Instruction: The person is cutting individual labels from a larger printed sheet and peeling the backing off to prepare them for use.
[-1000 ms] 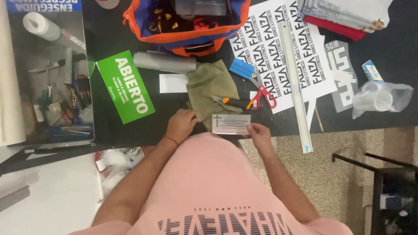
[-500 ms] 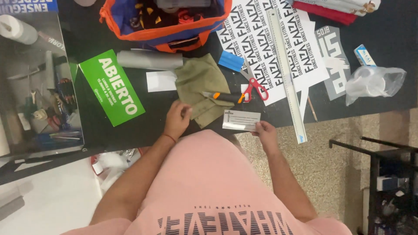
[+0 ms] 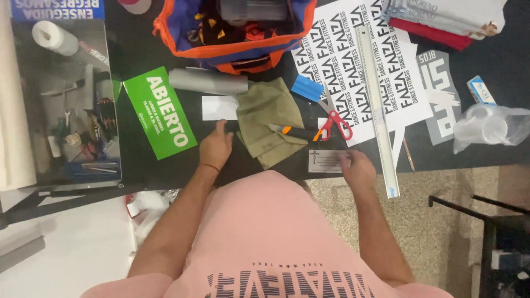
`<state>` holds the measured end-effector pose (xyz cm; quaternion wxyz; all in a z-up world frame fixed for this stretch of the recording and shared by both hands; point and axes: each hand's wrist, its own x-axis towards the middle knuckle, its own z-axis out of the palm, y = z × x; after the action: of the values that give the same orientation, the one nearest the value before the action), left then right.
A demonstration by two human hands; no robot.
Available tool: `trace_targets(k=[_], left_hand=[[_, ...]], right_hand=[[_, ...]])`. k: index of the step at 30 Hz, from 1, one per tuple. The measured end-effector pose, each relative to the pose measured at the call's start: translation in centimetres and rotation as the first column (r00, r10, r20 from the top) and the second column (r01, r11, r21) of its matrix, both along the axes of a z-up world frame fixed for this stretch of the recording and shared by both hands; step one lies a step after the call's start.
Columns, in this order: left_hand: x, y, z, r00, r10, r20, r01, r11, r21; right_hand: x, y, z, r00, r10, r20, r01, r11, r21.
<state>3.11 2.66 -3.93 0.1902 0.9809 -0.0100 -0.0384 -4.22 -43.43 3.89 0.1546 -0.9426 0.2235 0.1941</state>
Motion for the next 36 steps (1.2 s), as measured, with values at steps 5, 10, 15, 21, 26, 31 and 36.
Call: trace_targets(k=[5, 10, 15, 21, 26, 31, 36], left_hand=[[1.7, -0.4, -3.6, 0.995, -0.028, -0.097, 0.038, 0.994, 0.105], [4.2, -1.6, 4.2, 0.892, -0.09, 0.442, 0.032, 0.99, 0.137], [16.3, 0.7, 14.3, 0.72, -0.049, 0.692, 0.02, 0.999, 0.05], [24.1, 1.6, 16.9, 0.891, -0.054, 0.451, 0.029, 0.998, 0.063], [18.7, 1.6, 11.8, 0.864, 0.006, 0.503, 0.037, 0.997, -0.075], [18.1, 3.3, 9.7, 0.87, 0.148, 0.471, 0.059, 0.916, -0.396], [20.4, 4.6, 9.1, 0.891, 0.021, 0.453, 0.05, 0.988, -0.144]], right_hand=[[3.2, 4.1, -3.5, 0.826, 0.421, 0.375, -0.428, 0.901, -0.067], [7.6, 8.2, -6.4, 0.734, 0.618, 0.283, -0.595, 0.785, -0.171], [9.0, 7.7, -8.0, 0.756, 0.649, 0.085, -0.626, 0.754, -0.199], [9.0, 9.8, 1.6, 0.926, 0.288, 0.242, -0.351, 0.893, 0.28], [9.4, 10.8, -1.0, 0.984, -0.031, 0.177, -0.073, 0.83, 0.553], [11.3, 13.8, -4.4, 0.976, -0.13, 0.173, -0.047, 0.655, 0.755], [13.6, 17.9, -0.5, 0.975, -0.134, 0.175, -0.059, 0.604, 0.795]])
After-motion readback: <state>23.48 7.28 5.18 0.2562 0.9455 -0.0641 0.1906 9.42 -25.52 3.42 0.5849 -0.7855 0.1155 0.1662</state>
